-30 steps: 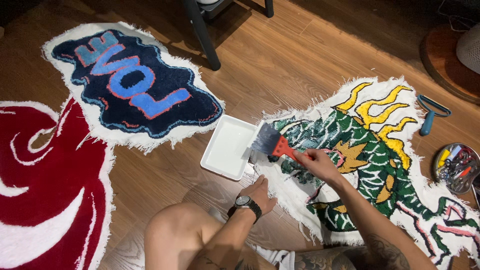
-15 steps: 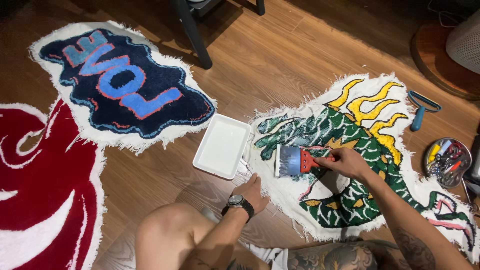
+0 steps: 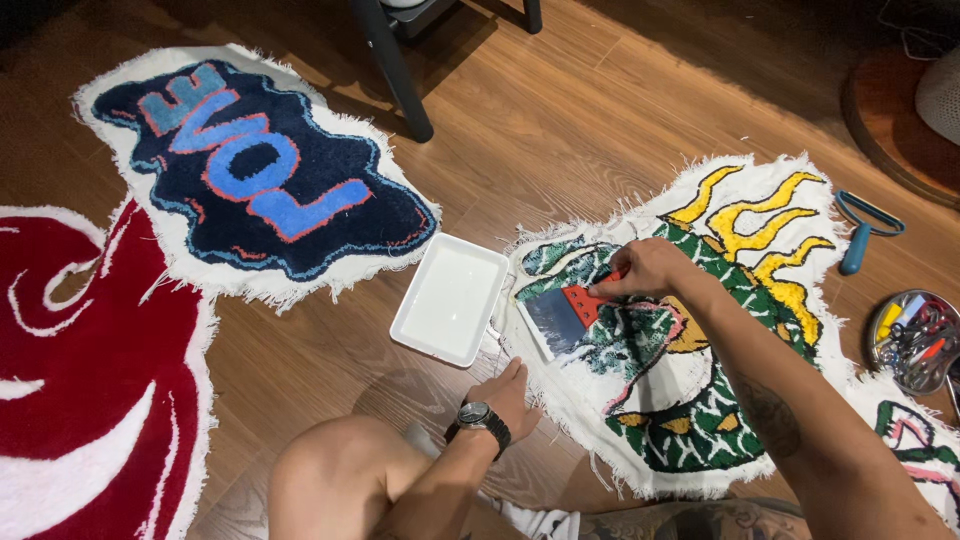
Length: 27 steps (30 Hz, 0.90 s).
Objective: The person is sitting on the floor and applying white paint to a colorful rug using a paintbrush. They repeatedly dip the brush into a white tray and brush the paint onto the rug's surface.
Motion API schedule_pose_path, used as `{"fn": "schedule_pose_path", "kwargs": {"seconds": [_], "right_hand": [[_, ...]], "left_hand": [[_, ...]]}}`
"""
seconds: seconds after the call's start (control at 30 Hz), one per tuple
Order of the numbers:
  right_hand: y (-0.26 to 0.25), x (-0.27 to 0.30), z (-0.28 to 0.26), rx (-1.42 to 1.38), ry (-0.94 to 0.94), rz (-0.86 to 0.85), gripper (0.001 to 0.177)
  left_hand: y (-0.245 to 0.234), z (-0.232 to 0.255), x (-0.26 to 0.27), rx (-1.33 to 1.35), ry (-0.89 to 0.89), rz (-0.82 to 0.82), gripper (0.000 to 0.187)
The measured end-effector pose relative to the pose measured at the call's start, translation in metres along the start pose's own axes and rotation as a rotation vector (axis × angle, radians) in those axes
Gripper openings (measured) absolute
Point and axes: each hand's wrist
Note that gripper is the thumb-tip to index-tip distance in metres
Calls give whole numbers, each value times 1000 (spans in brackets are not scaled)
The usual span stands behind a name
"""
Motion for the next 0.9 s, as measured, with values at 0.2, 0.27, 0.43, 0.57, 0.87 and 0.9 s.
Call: {"fn": "schedule_pose_path", "kwargs": {"seconds": [0.2,0.27,0.43,0.57,0.87,0.9], "right_hand": [[-35,9,-4,243,68,-124,69],[-47,22,1,182,135,-122,67],[-45,20,-4,183,92,-110,69],[-20,0,0,149,-53,-107,61],[-56,30,16,175,188,-157,69],[-54,29,18,176,191,-157,69]], "left_hand": [[-21,19,22,3,-141,-136,85],[-22,20,22,5,-136,-131,86],[-14,15,11,10,-128,-113,86],[-19,17,17,30,-131,-99,83],[-20,17,19,23,-117,-85,83],[-15,15,14,23,-114,-84,83]]}}
Point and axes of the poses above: each hand's wrist, its own x-axis away from the middle knuckle, its own y-axis out of the palm, z = x × y, and after that the axes turned 8 degrees about -z, right-handed
